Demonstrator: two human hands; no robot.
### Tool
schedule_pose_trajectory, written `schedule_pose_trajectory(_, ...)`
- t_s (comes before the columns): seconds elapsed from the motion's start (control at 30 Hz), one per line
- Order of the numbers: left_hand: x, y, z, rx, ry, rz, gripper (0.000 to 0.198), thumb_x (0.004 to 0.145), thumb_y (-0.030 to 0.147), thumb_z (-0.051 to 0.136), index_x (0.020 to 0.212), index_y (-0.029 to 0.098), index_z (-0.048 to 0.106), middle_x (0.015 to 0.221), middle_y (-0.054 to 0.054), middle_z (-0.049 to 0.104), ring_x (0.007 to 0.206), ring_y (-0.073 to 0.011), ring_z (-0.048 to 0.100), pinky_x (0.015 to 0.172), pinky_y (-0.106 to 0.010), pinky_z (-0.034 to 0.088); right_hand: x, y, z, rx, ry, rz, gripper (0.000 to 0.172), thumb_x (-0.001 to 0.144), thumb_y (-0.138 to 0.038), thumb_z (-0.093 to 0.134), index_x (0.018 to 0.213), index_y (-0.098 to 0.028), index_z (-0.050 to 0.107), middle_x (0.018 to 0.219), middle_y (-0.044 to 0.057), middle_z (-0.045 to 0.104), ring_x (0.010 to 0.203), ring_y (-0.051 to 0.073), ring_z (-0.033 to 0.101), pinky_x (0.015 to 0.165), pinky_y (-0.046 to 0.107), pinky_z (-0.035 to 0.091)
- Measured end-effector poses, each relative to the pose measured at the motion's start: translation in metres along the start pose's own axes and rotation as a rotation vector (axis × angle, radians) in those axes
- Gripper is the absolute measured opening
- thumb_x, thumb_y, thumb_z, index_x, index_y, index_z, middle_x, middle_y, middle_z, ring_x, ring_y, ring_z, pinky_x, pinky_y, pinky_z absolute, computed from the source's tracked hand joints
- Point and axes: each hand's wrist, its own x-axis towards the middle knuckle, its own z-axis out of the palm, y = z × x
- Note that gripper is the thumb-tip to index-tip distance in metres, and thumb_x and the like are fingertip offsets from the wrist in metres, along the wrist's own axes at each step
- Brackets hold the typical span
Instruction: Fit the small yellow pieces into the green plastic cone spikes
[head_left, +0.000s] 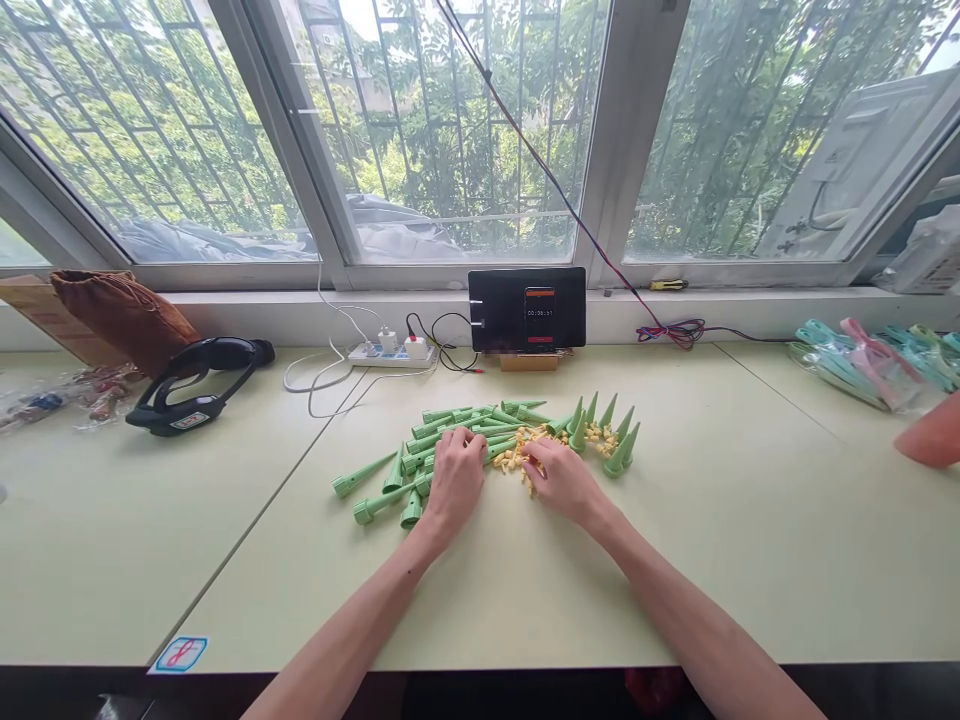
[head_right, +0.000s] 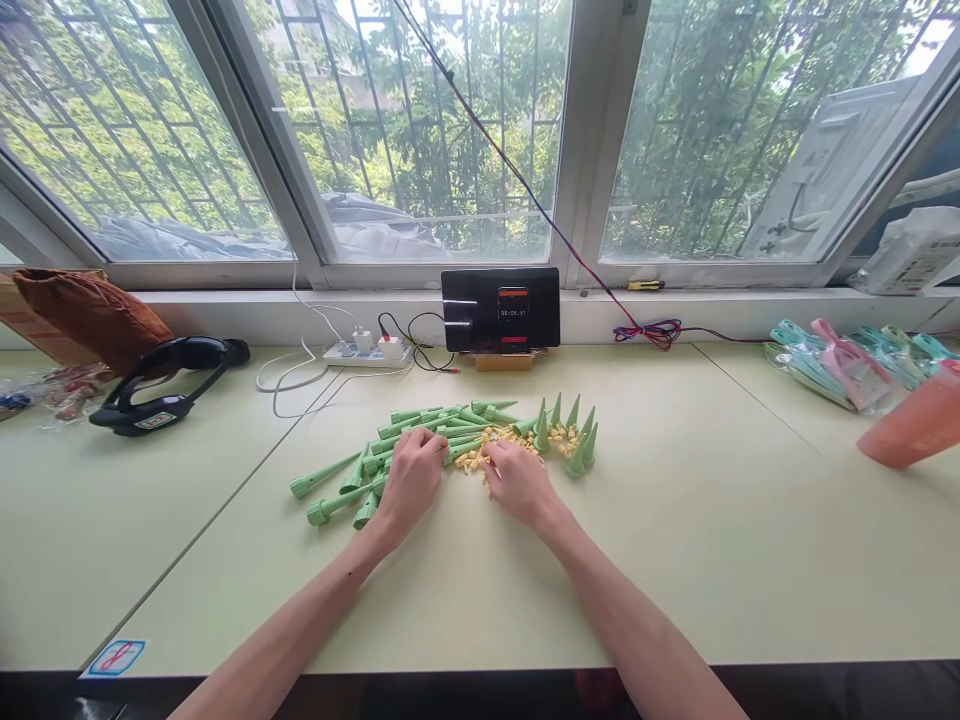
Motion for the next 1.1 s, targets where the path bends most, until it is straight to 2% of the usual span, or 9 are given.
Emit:
schedule_pose_trajectory(0.17, 0.002, 0.0, -0.002, -0.014, 0.096, 0.052, 0.027, 0.088, 0.003, 0.043, 0.08, 0.02, 0.062, 0.088, -0.008, 0.056, 0.086, -0.0229, 0.05, 0.077, -0.037, 0.047, 0.0, 0.0, 0.001, 0.002, 0.007, -0.012, 0.014, 0.093, -0.015, 0.049, 0.091, -0.02, 0.062, 0.088, 0.004, 0.064, 0.073, 0.017, 0.059, 0.066, 0.027, 0.043)
schedule_pose_trajectory(0.43, 0.003, 0.002, -0.004, -0.185, 0.398, 0.188, 0.015, 0.092, 0.01, 0.051, 0.095, 0.02, 0.061, 0.091, -0.007, 0.057, 0.087, -0.0195, 0.053, 0.076, -0.032, 0.05, 0.001, -0.002, 0.001, 0.057, 0.02, -0.017, 0.013, 0.093, -0.014, 0.05, 0.09, -0.019, 0.062, 0.086, 0.004, 0.064, 0.073, 0.017, 0.058, 0.067, 0.028, 0.043)
schedule_pose_trajectory(0.6, 0.001, 0.009, -0.01, -0.265, 0.492, 0.25, 0.014, 0.092, 0.009, 0.052, 0.099, 0.021, 0.056, 0.088, -0.005, 0.059, 0.083, -0.017, 0.056, 0.074, -0.03, 0.049, 0.0, -0.006, -0.001, 0.096, 0.052, -0.024, 0.014, 0.095, -0.02, 0.05, 0.094, -0.019, 0.063, 0.083, 0.004, 0.064, 0.069, 0.016, 0.057, 0.066, 0.029, 0.045)
schedule_pose_trajectory(0.7, -0.001, 0.011, -0.011, -0.373, 0.532, 0.226, 0.012, 0.093, 0.011, 0.051, 0.099, 0.021, 0.053, 0.088, -0.005, 0.06, 0.085, -0.0168, 0.059, 0.072, -0.03, 0.05, -0.001, -0.008, -0.002, 0.145, 0.072, -0.038, 0.014, 0.096, -0.025, 0.051, 0.101, -0.02, 0.063, 0.088, 0.004, 0.064, 0.064, 0.014, 0.056, 0.067, 0.03, 0.047)
schedule_pose_trajectory(0.83, -0.004, 0.017, -0.008, -0.611, 0.468, 0.066, 0.003, 0.097, 0.021, 0.046, 0.099, 0.02, 0.048, 0.089, -0.005, 0.061, 0.082, -0.0154, 0.062, 0.064, -0.026, 0.051, -0.002, -0.01, -0.003, 0.221, 0.088, -0.089, 0.022, 0.095, -0.032, 0.055, 0.114, -0.022, 0.059, 0.101, 0.005, 0.064, 0.063, 0.013, 0.057, 0.069, 0.03, 0.049)
schedule_pose_trajectory(1.0, -0.008, 0.025, -0.004, -0.826, 0.296, -0.182, 0.012, 0.099, 0.033, 0.046, 0.096, 0.021, 0.043, 0.088, -0.003, 0.062, 0.059, -0.0086, 0.055, 0.054, -0.022, 0.047, -0.003, -0.012, -0.003, 0.25, 0.04, -0.122, 0.029, 0.092, -0.035, 0.061, 0.119, -0.023, 0.057, 0.107, 0.006, 0.063, 0.069, 0.014, 0.061, 0.068, 0.03, 0.051)
schedule_pose_trajectory(1.1, -0.007, 0.028, -0.004, -0.946, 0.257, -0.26, 0.019, 0.097, 0.04, 0.048, 0.094, 0.022, 0.041, 0.084, 0.0, 0.061, 0.052, -0.0072, 0.053, 0.046, -0.02, 0.044, -0.003, -0.012, -0.001, 0.253, 0.023, -0.122, 0.028, 0.091, -0.03, 0.062, 0.117, -0.023, 0.057, 0.106, 0.005, 0.064, 0.069, 0.014, 0.062, 0.07, 0.03, 0.051)
